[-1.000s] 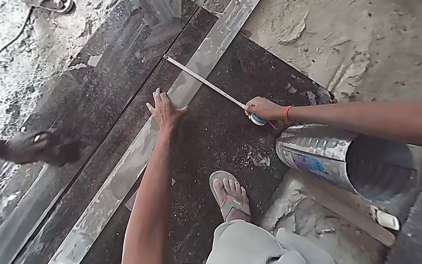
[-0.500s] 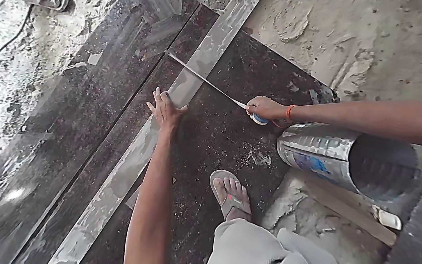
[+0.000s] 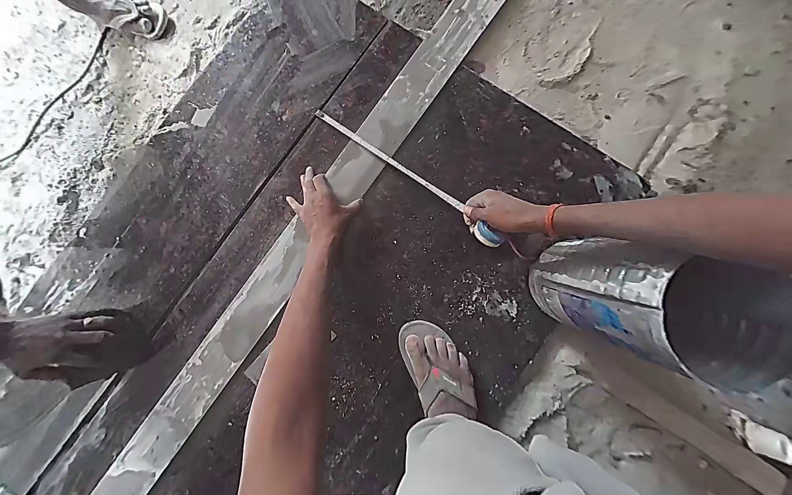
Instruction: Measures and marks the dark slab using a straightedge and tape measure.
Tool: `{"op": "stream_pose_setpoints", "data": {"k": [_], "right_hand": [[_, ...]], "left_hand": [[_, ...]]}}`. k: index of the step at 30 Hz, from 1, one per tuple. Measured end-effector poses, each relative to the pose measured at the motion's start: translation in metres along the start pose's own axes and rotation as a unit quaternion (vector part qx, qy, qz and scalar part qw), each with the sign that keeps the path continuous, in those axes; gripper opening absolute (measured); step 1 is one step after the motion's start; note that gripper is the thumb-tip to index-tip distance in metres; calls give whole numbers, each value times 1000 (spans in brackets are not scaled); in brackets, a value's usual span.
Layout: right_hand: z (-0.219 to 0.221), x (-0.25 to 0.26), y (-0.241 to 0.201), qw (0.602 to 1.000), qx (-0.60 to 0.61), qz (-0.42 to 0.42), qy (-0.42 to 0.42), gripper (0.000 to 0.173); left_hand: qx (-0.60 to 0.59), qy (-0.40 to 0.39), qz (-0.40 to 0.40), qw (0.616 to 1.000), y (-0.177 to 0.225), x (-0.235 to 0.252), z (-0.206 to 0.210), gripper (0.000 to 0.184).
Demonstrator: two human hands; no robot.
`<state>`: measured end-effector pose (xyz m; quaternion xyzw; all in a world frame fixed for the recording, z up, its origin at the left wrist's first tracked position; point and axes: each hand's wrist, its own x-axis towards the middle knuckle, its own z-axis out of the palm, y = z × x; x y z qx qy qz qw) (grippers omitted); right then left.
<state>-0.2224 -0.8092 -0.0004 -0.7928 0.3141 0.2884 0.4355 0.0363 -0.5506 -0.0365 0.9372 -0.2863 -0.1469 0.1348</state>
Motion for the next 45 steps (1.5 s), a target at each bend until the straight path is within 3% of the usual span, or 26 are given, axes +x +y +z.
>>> {"op": "stream_pose_setpoints", "data": {"k": [4, 26, 32, 38, 45], "right_hand": [[8, -3, -3, 999, 2, 31, -9, 42], [7, 5, 8, 999, -51, 15, 0, 43], [9, 4, 8, 1000, -15, 26, 4, 42], [9, 8, 11, 1000, -19, 25, -1, 44], [9, 6, 12, 1000, -26, 13, -10, 41]], "left_hand": [[11, 11, 1, 1000, -4, 6, 8, 95], [18, 7, -2, 1000, -4, 8, 10, 95], [14, -6, 0, 1000, 3, 2, -1, 94], [34, 18, -27, 999, 4, 17, 15, 101], [24, 6, 6, 1000, -7, 3, 10, 98]]}}
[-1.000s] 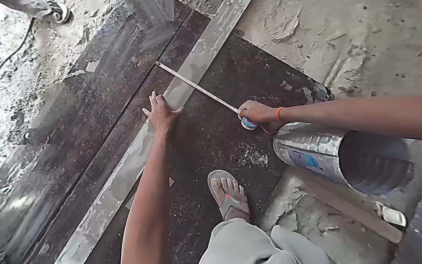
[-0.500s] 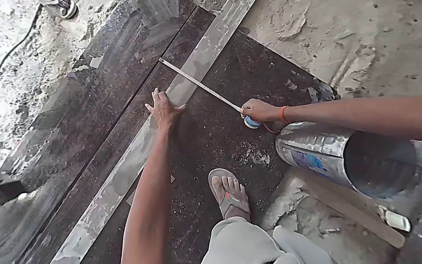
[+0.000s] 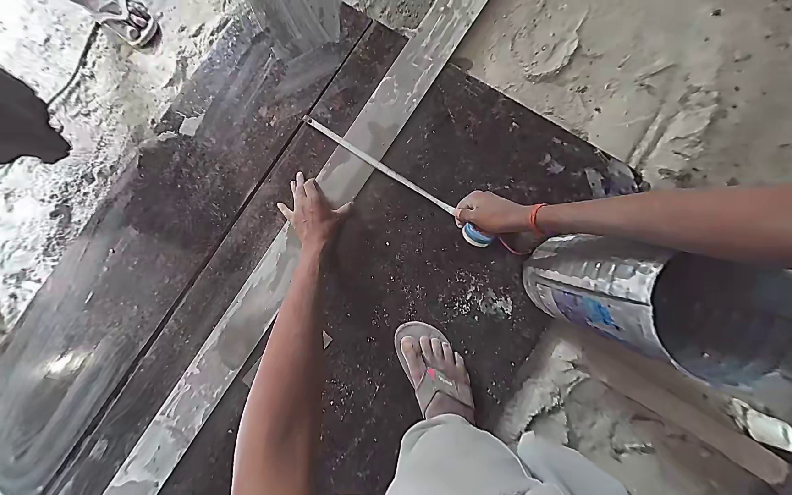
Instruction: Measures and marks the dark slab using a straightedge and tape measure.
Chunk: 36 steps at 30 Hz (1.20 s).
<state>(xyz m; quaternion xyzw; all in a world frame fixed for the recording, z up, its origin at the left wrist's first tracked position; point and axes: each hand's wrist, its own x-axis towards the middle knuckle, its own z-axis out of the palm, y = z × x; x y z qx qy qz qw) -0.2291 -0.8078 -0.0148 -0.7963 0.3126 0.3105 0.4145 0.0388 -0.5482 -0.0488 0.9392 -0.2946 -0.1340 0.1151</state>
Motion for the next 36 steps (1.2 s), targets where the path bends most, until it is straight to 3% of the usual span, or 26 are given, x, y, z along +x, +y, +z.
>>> {"op": "stream_pose_setpoints", "data": {"k": [3, 5, 7, 9, 11, 13, 15, 17, 19, 21, 23, 24, 25, 27, 30, 33, 36], "right_hand": [[-5, -23, -14, 999, 40, -9, 0, 41], [1, -45, -38, 997, 74, -30, 12, 40], [16, -65, -79, 991, 115, -73, 8, 37], [29, -78, -139, 978, 162, -135, -3, 35], [49, -88, -210, 956, 228, -186, -19, 35], [77, -102, -283, 933, 286, -209, -55, 34], [108, -127, -344, 917, 311, -216, -125, 36], [137, -156, -384, 912, 258, -225, -224, 43], [168, -185, -402, 886, 144, -290, -331, 47], [194, -200, -403, 805, -7, -419, -420, 40], [214, -194, -399, 698, -126, -516, -480, 37], [220, -186, -393, 668, -155, -535, -493, 35], [223, -174, -385, 664, -171, -531, -497, 36], [231, -146, -370, 724, -184, -483, -457, 35], [245, -110, -356, 801, -235, -427, -349, 31], [259, -88, -372, 816, -292, -407, -289, 28], [276, -82, -408, 815, -322, -417, -242, 27]], "left_hand": [[22, 45, 50, 998, 11, -8, -9, 103], [-40, 48, 96, 993, 30, -35, -25, 74], [-203, -37, 100, 973, 47, -77, -48, 47], [-421, -131, 66, 895, 56, -112, -82, 39], [-545, -100, -27, 832, 54, -139, -131, 25], [-554, -16, -112, 825, 28, -152, -188, 23], [-523, 9, -159, 837, -22, -170, -240, 23], [-467, -27, -192, 863, -75, -206, -282, 21], [-374, -112, -232, 891, -128, -260, -316, 19], [-338, -161, -281, 884, -183, -330, -330, 21], [-339, -139, -337, 867, -235, -410, -319, 22], [-343, -97, -358, 863, -259, -450, -300, 21], [-341, -50, -388, 855, -279, -488, -275, 20], [-320, 31, -470, 822, -319, -555, -212, 24], [-306, 133, -593, 733, -364, -635, -118, 26], [-321, 193, -654, 658, -397, -673, -72, 25], [-332, 211, -660, 640, -436, -687, -52, 24]]}}
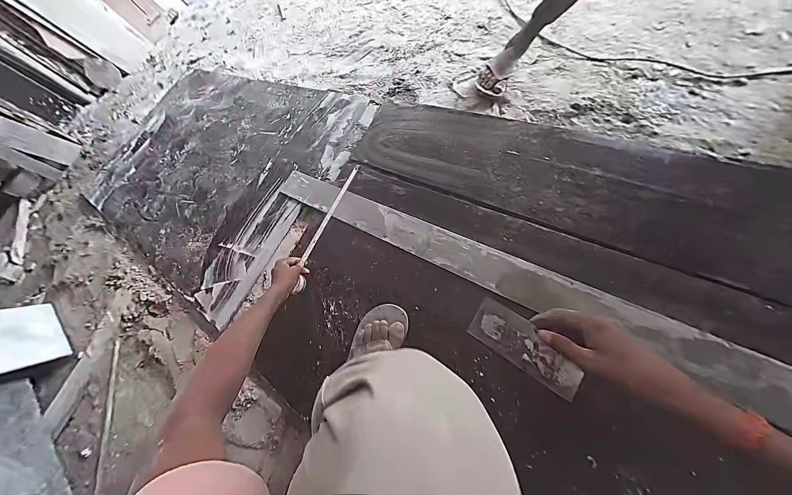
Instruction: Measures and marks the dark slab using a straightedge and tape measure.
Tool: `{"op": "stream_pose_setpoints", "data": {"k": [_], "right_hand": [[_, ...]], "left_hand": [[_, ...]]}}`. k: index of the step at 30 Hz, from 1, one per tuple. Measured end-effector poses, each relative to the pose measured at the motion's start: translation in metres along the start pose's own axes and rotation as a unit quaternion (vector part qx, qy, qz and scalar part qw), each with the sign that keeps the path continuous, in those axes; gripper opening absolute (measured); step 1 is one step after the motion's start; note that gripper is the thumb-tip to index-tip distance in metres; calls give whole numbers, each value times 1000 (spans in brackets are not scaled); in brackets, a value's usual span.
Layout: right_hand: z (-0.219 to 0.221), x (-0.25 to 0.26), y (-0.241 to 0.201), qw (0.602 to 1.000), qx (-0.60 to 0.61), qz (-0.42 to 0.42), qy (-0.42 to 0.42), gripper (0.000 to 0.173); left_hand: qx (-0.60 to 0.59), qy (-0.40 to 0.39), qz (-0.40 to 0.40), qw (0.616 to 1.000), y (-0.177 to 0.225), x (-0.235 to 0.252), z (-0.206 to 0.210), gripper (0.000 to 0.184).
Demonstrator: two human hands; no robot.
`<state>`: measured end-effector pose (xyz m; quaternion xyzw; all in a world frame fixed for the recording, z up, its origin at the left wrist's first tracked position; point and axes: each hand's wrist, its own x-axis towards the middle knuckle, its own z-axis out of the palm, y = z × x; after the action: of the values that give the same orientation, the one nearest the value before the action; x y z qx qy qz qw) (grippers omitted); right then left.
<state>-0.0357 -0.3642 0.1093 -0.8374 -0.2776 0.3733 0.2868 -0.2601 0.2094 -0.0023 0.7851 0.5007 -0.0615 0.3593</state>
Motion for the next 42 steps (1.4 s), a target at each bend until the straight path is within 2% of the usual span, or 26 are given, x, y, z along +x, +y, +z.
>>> {"op": "stream_pose_setpoints", "data": {"k": [4, 6, 11, 13, 16, 20, 23, 35, 42], "right_hand": [[-22, 46, -47, 997, -73, 30, 4, 27], [-28, 73, -75, 995, -99, 19, -4, 28], [-16, 160, -142, 964, -240, -23, -110, 36], [5, 201, -156, 936, -321, -41, -136, 47], [47, 260, -160, 911, -393, -50, -116, 68], [98, 321, -152, 930, -366, -29, -32, 109], [117, 336, -149, 947, -320, 7, 2, 124], [119, 338, -137, 959, -282, 18, 37, 108], [119, 337, -139, 962, -269, 21, 45, 101]], "left_hand": [[0, -13, 8, 1000, -21, 25, -12, 24], [25, -19, 17, 999, -21, 28, -22, 27], [71, -17, 42, 996, -23, 31, -20, 27], [83, -10, 42, 996, -29, 31, -14, 26], [105, 10, 36, 994, -30, 29, -11, 25], [113, 49, 82, 989, -39, 30, -10, 22], [117, 70, 115, 984, -47, 30, -6, 21], [162, 86, 150, 972, -49, 34, -1, 21], [174, 74, 138, 972, -43, 31, -3, 21]]}}
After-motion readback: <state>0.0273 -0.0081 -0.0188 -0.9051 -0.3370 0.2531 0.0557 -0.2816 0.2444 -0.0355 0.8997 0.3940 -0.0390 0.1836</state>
